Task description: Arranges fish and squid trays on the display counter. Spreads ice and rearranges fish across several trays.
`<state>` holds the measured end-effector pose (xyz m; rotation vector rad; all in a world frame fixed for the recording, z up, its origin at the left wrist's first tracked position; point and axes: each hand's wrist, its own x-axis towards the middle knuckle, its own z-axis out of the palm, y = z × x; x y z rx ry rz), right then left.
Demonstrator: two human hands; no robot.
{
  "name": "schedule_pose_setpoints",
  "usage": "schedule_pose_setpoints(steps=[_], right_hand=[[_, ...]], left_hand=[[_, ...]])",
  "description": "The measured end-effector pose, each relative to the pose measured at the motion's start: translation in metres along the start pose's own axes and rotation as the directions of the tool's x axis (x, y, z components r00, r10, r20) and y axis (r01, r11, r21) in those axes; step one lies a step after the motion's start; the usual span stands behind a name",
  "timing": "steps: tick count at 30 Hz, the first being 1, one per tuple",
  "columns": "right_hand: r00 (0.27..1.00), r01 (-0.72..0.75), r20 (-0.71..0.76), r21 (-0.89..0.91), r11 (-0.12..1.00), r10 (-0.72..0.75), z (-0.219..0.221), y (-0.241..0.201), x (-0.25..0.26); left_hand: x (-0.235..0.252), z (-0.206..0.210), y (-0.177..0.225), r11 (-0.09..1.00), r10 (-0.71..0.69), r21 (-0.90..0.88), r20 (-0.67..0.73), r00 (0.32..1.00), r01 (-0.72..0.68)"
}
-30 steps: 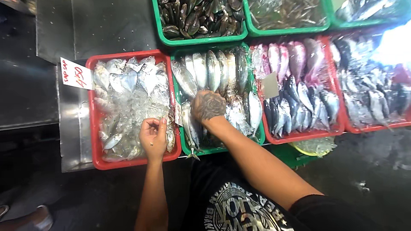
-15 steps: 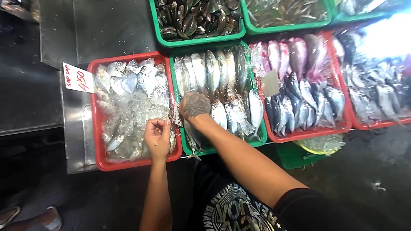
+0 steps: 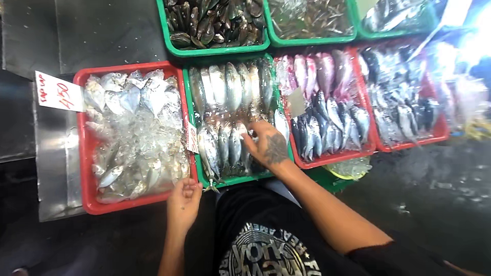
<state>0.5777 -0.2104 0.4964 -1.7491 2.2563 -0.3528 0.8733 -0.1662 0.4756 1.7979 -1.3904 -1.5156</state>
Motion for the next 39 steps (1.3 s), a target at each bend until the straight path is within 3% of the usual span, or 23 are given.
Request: schedule_pose_setpoints(steps=[3, 6, 13, 20, 23, 25, 27, 29, 32, 34, 39], right_hand=[[0.999, -0.009, -0.040, 0.021, 1.000, 0.010, -0.012, 0.070, -0.042], [0.988, -0.140, -0.071, -0.002, 0.990, 0.140, -0.016, 0.106, -0.081], [0.940, -0.336, 0.069, 0.027, 0.942, 0.333, -0.005, 0.124, -0.121], [0.962, -0.264, -0.031, 0.158, 0.951, 0.272, -0.021, 0.133, -0.110], [0.972, -0.170, -0.130, 0.185, 0.968, 0.196, -0.051, 0.135, -0.072], [0.967, -0.081, -0.227, 0.159, 0.984, 0.116, -0.080, 0.135, -0.019], [0.973, -0.021, -0.227, 0.113, 0.993, 0.047, -0.105, 0.125, 0.048], [0.995, -0.092, -0.024, 0.037, 0.995, 0.093, -0.112, 0.108, 0.115], [0.913, -0.262, 0.283, -0.148, 0.954, 0.295, -0.084, 0.088, 0.179], [0.873, -0.303, 0.324, -0.227, 0.925, 0.365, -0.067, 0.081, 0.193], [0.878, -0.260, 0.355, -0.207, 0.943, 0.320, -0.060, 0.088, 0.208]], left_hand=[[-0.023, 0.023, 0.001, 0.972, -0.161, -0.174, 0.006, 0.987, 0.159], [-0.037, 0.043, 0.008, 0.911, -0.282, -0.325, -0.045, 0.958, 0.253], [-0.033, 0.071, 0.024, 0.728, -0.509, -0.567, -0.070, 0.858, 0.386], [-0.026, 0.090, 0.032, 0.713, -0.559, -0.604, -0.186, 0.808, 0.355], [-0.023, 0.092, 0.030, 0.710, -0.566, -0.604, -0.185, 0.803, 0.361], [-0.020, 0.092, 0.027, 0.712, -0.568, -0.595, -0.175, 0.804, 0.373], [-0.018, 0.092, 0.027, 0.702, -0.574, -0.602, -0.161, 0.803, 0.381], [-0.016, 0.089, 0.030, 0.689, -0.576, -0.615, -0.141, 0.805, 0.385], [-0.017, 0.082, 0.028, 0.683, -0.563, -0.617, -0.103, 0.820, 0.391], [-0.018, 0.078, 0.025, 0.686, -0.541, -0.618, -0.082, 0.837, 0.383], [-0.020, 0.074, 0.018, 0.704, -0.506, -0.606, -0.063, 0.860, 0.370]])
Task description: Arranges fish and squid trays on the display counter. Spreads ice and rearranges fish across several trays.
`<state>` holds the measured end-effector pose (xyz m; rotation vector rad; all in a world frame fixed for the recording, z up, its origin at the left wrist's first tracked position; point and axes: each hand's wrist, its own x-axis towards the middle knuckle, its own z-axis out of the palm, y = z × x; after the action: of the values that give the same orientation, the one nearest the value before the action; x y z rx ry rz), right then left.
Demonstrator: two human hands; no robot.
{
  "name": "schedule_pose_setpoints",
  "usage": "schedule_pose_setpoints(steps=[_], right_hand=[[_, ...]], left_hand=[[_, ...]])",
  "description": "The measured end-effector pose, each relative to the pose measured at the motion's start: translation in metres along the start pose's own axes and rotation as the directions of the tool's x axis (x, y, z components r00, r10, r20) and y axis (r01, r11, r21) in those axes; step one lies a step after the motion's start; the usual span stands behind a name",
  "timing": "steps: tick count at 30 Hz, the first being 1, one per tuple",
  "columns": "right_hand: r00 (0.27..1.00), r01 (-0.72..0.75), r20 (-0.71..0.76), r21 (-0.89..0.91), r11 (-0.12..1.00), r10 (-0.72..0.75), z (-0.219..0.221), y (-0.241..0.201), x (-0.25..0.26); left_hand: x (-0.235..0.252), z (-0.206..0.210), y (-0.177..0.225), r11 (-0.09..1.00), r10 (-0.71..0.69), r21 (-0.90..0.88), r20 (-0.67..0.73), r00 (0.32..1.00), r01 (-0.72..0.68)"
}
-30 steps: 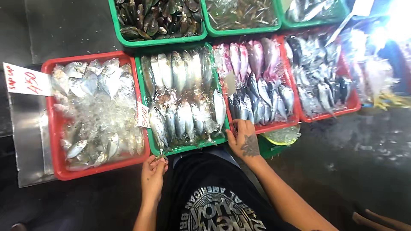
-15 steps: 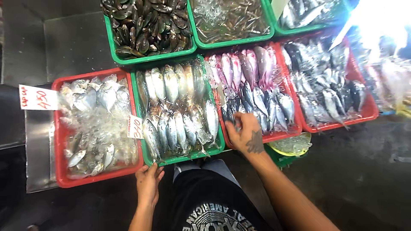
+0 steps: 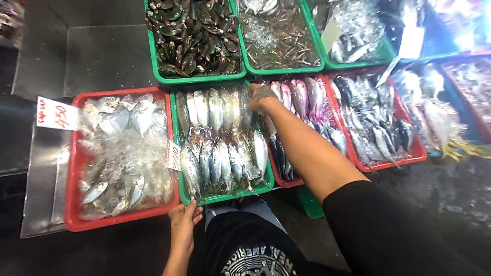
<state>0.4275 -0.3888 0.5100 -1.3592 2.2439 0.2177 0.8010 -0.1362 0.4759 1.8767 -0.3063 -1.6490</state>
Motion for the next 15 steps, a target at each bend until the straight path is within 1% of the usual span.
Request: schedule_pose_setpoints(steps=[2, 4, 5, 7, 9, 11, 13, 15], right_hand=[[0.999, 0.031, -0.024, 0.073, 0.997, -0.030, -0.007, 0.011, 0.007], [0.993, 0.081, -0.096, 0.168, 0.982, -0.065, -0.018, 0.022, 0.004], [0.985, 0.121, -0.147, 0.185, 0.975, -0.094, -0.023, 0.026, 0.000], [0.957, 0.213, -0.248, 0.232, 0.949, -0.154, -0.034, 0.028, -0.019], [0.912, 0.308, -0.373, 0.343, 0.887, -0.173, -0.043, 0.033, -0.052], [0.855, 0.422, -0.494, 0.490, 0.763, -0.156, -0.041, 0.060, -0.089], [0.818, 0.522, -0.557, 0.616, 0.590, -0.143, -0.029, 0.099, -0.129], [0.843, 0.518, -0.528, 0.742, 0.426, -0.106, -0.013, 0.146, -0.174]], left_hand=[[0.002, -0.001, 0.003, 1.000, 0.013, 0.027, 0.036, 0.999, -0.014], [0.004, -0.001, 0.005, 0.999, 0.018, 0.044, 0.059, 0.998, -0.020], [0.004, -0.001, 0.005, 0.999, 0.012, 0.049, 0.063, 0.998, -0.016], [0.004, -0.004, 0.005, 0.998, 0.014, 0.066, 0.068, 0.998, -0.018], [0.004, -0.007, 0.003, 0.993, 0.038, 0.110, 0.112, 0.993, -0.050], [0.004, -0.008, -0.001, 0.976, 0.055, 0.198, 0.190, 0.980, -0.093], [0.003, -0.005, -0.003, 0.954, 0.054, 0.277, 0.226, 0.973, -0.117], [0.002, -0.001, -0.005, 0.938, 0.038, 0.332, 0.198, 0.979, -0.103]])
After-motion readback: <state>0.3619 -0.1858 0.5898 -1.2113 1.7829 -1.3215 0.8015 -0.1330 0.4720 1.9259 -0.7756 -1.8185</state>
